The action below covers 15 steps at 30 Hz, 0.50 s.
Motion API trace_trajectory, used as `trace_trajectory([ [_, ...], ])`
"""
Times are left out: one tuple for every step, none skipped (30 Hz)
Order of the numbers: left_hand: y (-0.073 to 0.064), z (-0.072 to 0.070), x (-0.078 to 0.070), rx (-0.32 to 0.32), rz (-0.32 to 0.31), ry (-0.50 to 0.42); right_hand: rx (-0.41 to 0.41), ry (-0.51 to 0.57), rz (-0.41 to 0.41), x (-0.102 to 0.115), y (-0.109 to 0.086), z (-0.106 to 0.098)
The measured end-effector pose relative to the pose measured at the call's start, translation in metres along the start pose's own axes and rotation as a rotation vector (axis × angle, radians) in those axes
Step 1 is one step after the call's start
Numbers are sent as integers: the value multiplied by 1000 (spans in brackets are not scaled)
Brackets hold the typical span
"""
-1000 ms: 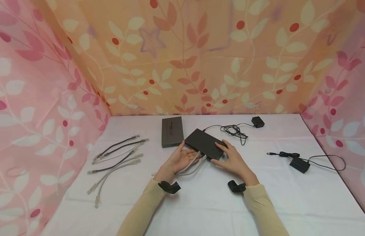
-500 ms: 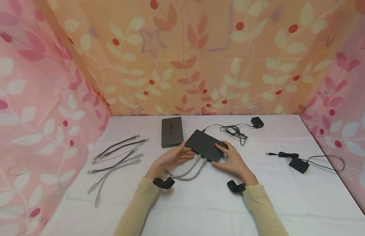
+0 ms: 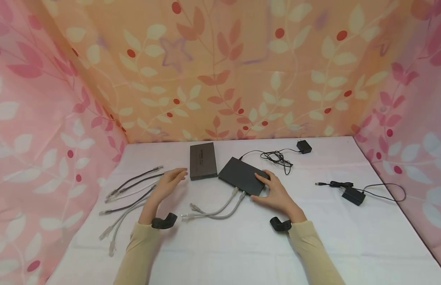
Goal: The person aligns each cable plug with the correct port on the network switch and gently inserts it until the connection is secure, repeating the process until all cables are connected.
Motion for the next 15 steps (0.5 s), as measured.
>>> trace_trajectory([
  [-2,-4,4,-26,3,47,2,2,2,0,0,0],
  [-5,-7,8,-43,-7,77,5,6,6,0,0,-1],
  [-7,-10,11,-53,-17,96,5,8,9,0,1,-1],
  [-10,-14,16,-60,-15,115,8,9,10,0,1,-1],
  [-12,-17,19,-60,-12,130,9,13,11,0,1,-2],
  [-14,-20,24,-64,-8,142,12,15,12,0,1,-2],
  [-16,-24,28,-69,-3,158,12,18,13,-1,1,-2],
  [-18,-27,32,-72,-8,165,12,18,11,-1,1,-2],
  [-20,-31,36,-76,-2,181,12,18,8,-2,1,-2],
  [-21,-35,40,-82,6,197,10,17,3,-2,1,-1],
  [-23,-39,43,-86,5,209,7,16,-1,-2,1,-1],
  [-24,-42,47,-91,4,219,4,14,-6,-3,1,0],
  [-26,-46,50,-91,5,229,-3,12,-15,-3,0,0],
  [-27,-49,53,-87,8,238,-9,9,-21,-3,0,1],
  [-28,-52,56,-82,15,247,-16,9,-28,-4,0,1],
])
Point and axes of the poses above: each hand's wrist, its own y-axis towards the middle knuckle, its own z-axis out of the palm, x = y × z, the point moved 1 cm from there along y, towards the middle knuckle, and after that the axes turned 15 degrees about -x, right-handed, at the moved point
